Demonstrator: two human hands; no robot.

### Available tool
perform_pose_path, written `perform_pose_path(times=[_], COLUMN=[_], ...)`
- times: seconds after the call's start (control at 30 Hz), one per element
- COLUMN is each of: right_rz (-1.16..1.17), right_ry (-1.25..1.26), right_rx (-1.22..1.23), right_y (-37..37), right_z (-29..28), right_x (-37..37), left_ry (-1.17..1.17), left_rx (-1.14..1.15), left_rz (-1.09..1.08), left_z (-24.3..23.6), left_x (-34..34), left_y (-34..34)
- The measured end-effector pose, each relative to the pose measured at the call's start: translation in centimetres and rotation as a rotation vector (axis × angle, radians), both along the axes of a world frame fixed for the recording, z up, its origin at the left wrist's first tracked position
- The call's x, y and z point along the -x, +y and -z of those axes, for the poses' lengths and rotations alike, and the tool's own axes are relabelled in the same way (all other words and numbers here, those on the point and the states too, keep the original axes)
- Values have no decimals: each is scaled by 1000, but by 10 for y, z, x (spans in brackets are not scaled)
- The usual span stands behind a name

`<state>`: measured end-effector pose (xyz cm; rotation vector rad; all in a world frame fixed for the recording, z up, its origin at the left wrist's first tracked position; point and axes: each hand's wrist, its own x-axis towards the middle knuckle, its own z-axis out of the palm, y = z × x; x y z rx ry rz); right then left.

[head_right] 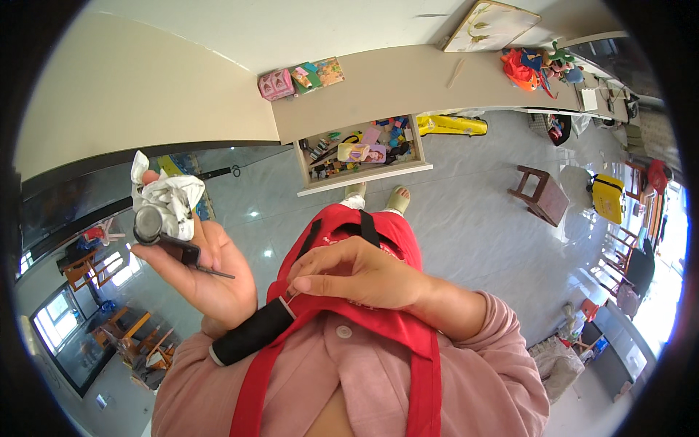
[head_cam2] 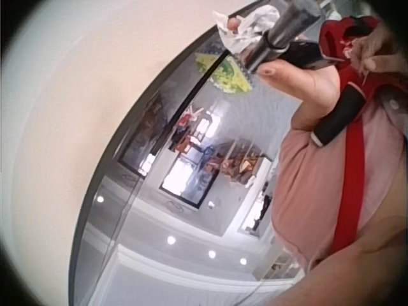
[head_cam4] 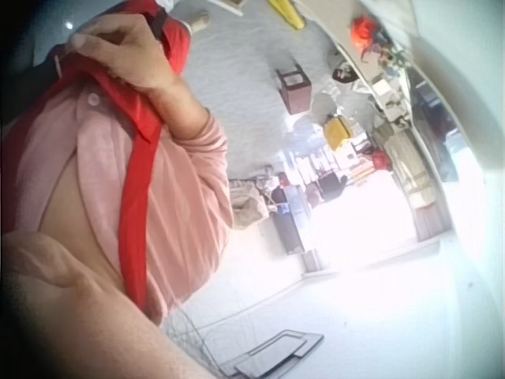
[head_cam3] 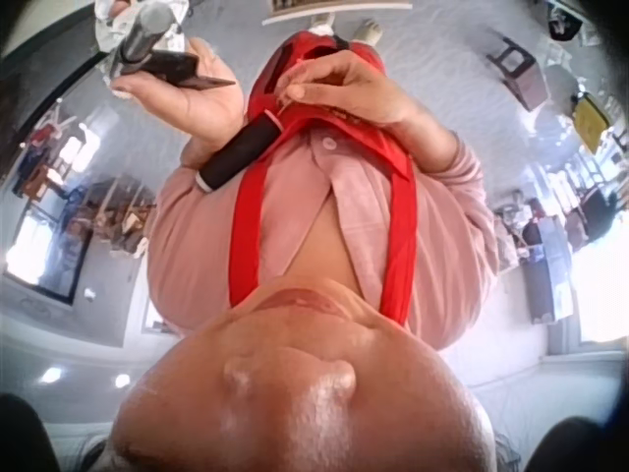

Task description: The person cleans a small metal part with a white cloth, then wipes a black cylindrical door lock mechanism. They retrieve a screwdriver from a drawer and use it to tighten screws on the door lock while holding the cloth.

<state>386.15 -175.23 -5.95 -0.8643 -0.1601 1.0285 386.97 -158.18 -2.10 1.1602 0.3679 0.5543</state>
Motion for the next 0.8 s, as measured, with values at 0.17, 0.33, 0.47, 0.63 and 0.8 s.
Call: perform_pose_path(times=[0.17,0.33,0.47,0.63,0.8], right_rz=[223,189,137,43,17], right_ry=[266,47,-193,-265,-453], right_rx=[97,98,94,142,217], right_y=[1,10,19,19,13], right_z=[17,2,5,2,-13], right_x=[4,6,17,13,3], left_ry=[-69,-95,-99,-94,-129], left_rx=[116,151,83,96,170], left_rz=[17,46,90,131,182], left_z=[5,3,0,-7,-9], left_x=[-7,-14,-12,-12,-9], left_y=[3,7,8,5,-1])
